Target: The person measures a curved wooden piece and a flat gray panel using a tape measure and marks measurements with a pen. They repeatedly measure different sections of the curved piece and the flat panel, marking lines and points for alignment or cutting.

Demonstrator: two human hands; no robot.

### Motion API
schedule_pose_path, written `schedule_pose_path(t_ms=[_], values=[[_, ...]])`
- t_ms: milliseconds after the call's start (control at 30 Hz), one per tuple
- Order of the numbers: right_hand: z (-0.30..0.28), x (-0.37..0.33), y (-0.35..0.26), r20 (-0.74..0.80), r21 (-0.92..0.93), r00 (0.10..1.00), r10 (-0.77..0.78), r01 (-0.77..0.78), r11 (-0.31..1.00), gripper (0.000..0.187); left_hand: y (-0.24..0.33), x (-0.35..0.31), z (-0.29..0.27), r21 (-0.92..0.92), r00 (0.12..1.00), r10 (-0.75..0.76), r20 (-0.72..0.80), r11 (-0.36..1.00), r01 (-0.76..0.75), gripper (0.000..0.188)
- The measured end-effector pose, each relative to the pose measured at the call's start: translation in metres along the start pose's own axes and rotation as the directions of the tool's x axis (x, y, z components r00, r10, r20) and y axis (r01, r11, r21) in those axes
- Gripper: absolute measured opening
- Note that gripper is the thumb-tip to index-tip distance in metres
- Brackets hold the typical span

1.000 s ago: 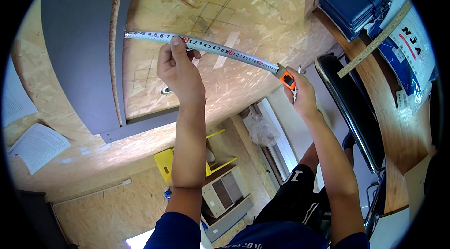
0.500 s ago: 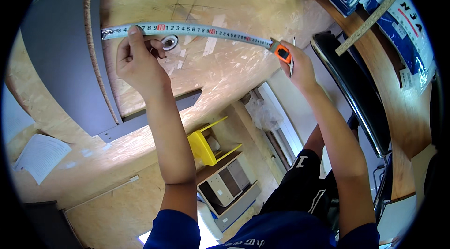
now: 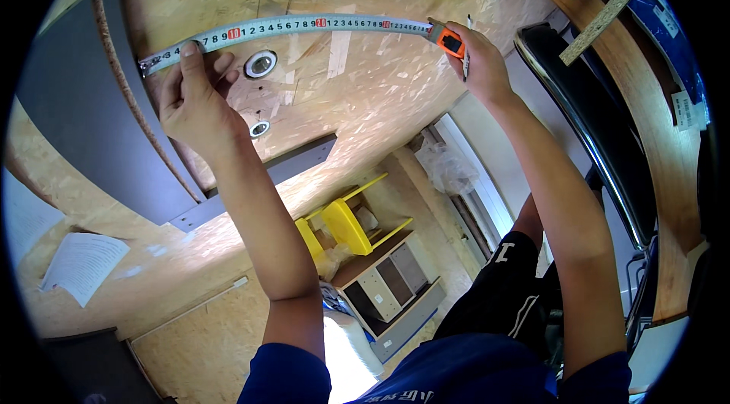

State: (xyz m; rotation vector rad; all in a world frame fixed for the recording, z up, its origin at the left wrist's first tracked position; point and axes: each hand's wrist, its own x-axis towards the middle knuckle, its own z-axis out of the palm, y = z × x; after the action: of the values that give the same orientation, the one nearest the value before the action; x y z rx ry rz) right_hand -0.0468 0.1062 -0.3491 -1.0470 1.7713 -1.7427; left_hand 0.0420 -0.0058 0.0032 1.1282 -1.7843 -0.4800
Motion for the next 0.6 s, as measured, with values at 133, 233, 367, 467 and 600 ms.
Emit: schedule_pose_path(t_ms=[133,233,367,467,600], values=[[0.002,-0.002,0.004,0.059,0.023,0.996,0.073,-0.074,0.997,0.051,-0.003,0.0,-0.002,0.03,1.0,0.004,-0.02,1.0,-0.004,0.025],[0.008,-0.005,0.011,0.051,0.004,0.995,0.087,-0.087,0.996,0.052,-0.004,0.005,-0.007,0.027,1.0,0.006,-0.016,1.0,-0.006,0.024],[0.01,-0.005,0.022,0.029,0.034,0.996,0.083,-0.084,0.996,0.053,0.003,0.007,-0.003,0.022,1.0,0.0,-0.029,1.0,0.001,0.027],[0.012,-0.007,0.026,0.015,-0.054,0.998,0.059,-0.058,0.997,0.049,0.007,0.01,-0.004,-0.009,1.0,0.007,-0.024,1.0,-0.008,0.029],[0.011,-0.009,0.028,0.036,-0.005,0.996,0.079,-0.079,0.997,0.049,0.004,0.009,-0.007,-0.044,0.999,-0.02,-0.028,0.999,0.018,0.026]])
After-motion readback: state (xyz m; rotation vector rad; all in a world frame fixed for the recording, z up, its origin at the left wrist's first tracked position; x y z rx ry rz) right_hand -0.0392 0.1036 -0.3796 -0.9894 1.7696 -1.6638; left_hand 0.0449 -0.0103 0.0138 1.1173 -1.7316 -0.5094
